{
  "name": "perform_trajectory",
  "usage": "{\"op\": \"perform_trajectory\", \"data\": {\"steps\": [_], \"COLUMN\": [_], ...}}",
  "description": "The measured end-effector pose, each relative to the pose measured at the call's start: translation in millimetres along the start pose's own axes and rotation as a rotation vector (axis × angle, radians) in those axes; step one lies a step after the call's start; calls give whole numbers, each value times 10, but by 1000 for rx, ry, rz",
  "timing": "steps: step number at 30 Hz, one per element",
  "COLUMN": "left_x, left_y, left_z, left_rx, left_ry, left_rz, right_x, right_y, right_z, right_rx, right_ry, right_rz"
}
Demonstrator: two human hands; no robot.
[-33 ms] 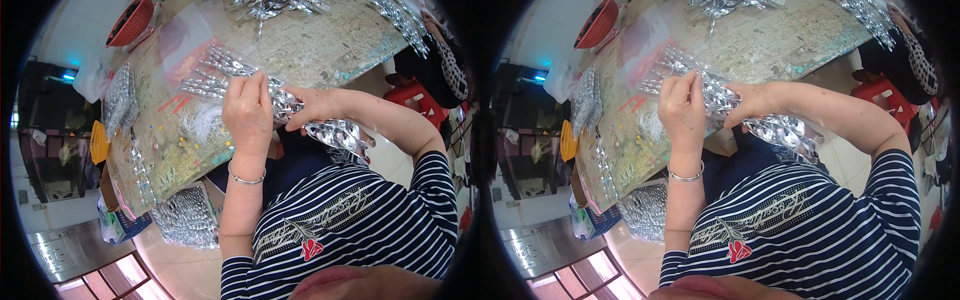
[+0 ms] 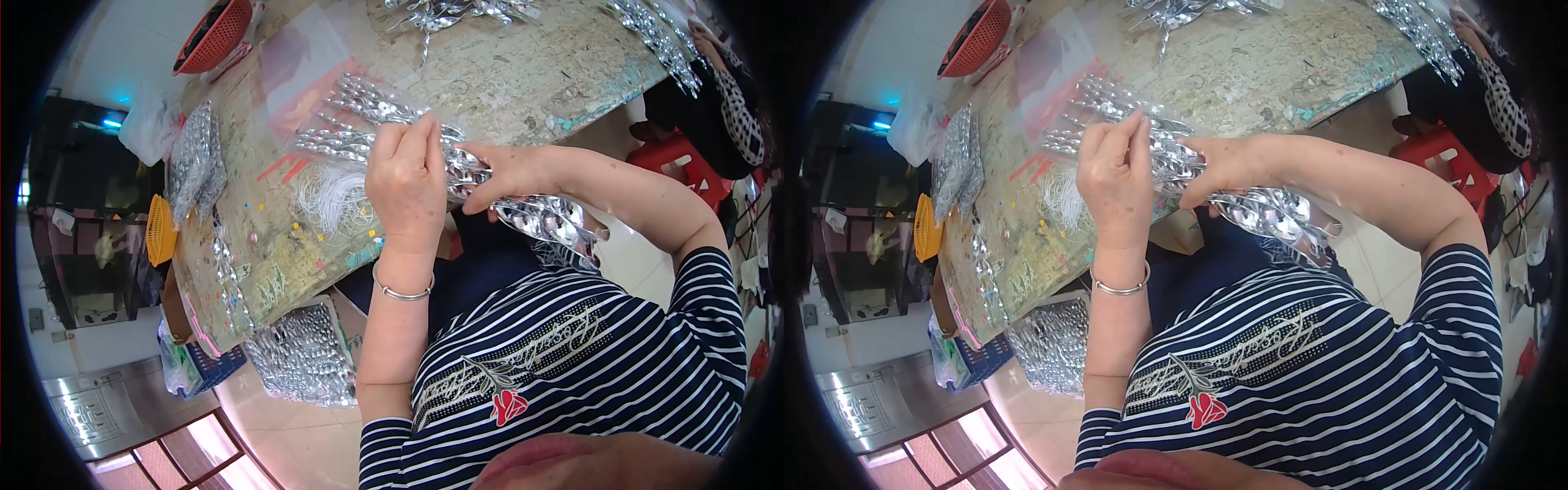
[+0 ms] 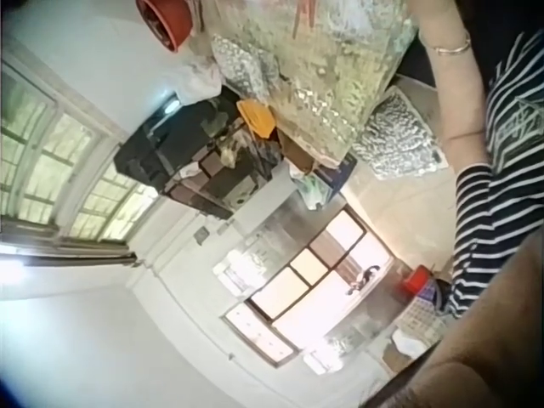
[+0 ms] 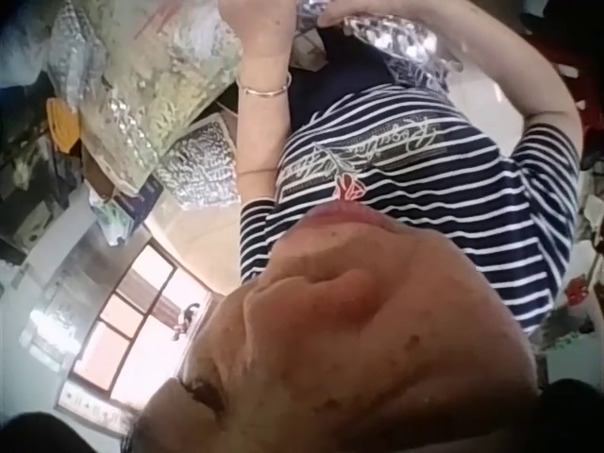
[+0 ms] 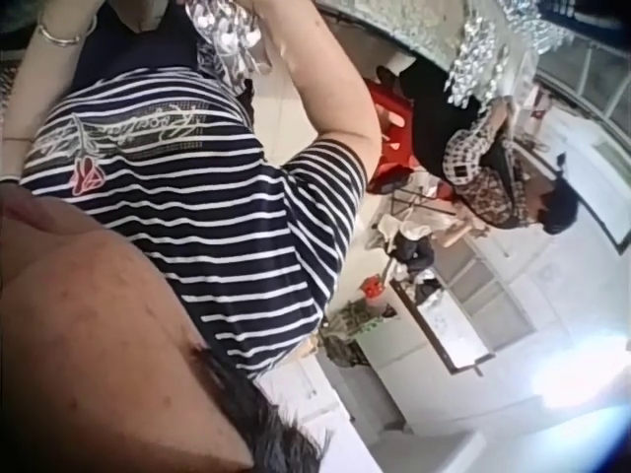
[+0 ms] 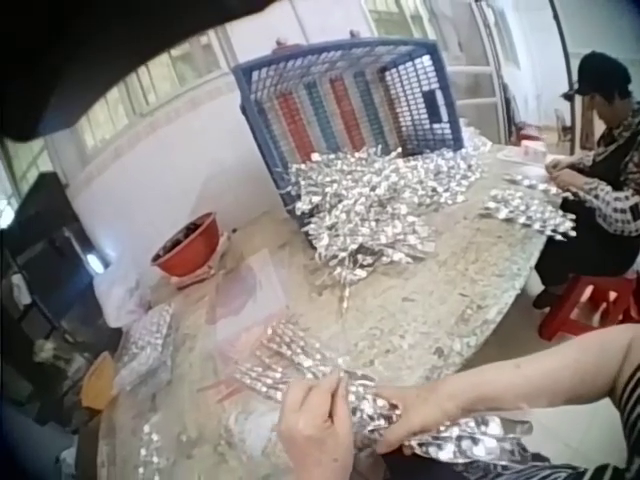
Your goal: Gathering silver foil tassel decorations and inserting them into plastic packaging bags.
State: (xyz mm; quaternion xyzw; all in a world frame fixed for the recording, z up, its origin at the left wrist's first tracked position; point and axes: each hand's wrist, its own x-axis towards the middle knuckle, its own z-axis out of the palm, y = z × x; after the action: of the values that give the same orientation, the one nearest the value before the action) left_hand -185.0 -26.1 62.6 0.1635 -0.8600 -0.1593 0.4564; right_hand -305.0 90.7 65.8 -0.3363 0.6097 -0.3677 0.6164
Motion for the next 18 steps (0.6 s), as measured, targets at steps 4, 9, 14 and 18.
{"op": "perform_trajectory", "data": {"steps": [4, 9, 14, 18], "left_x": [-11, -27, -3, 19], "left_y": [-26, -95, -39, 5], "left_z": [-28, -109, -89, -31], "left_rx": [-75, -148, -182, -299], "left_ry": [-20, -18, -37, -57], "left_rz": [-9, -1, 24, 62], "right_x": [158, 163, 536, 925], "right_y": [18, -32, 40, 24], "right_z": [36, -58, -69, -109], "right_rx": [-53, 150, -232, -844], "right_ry": [-15, 38, 255, 307], "right_rz": [32, -114, -277, -535]}}
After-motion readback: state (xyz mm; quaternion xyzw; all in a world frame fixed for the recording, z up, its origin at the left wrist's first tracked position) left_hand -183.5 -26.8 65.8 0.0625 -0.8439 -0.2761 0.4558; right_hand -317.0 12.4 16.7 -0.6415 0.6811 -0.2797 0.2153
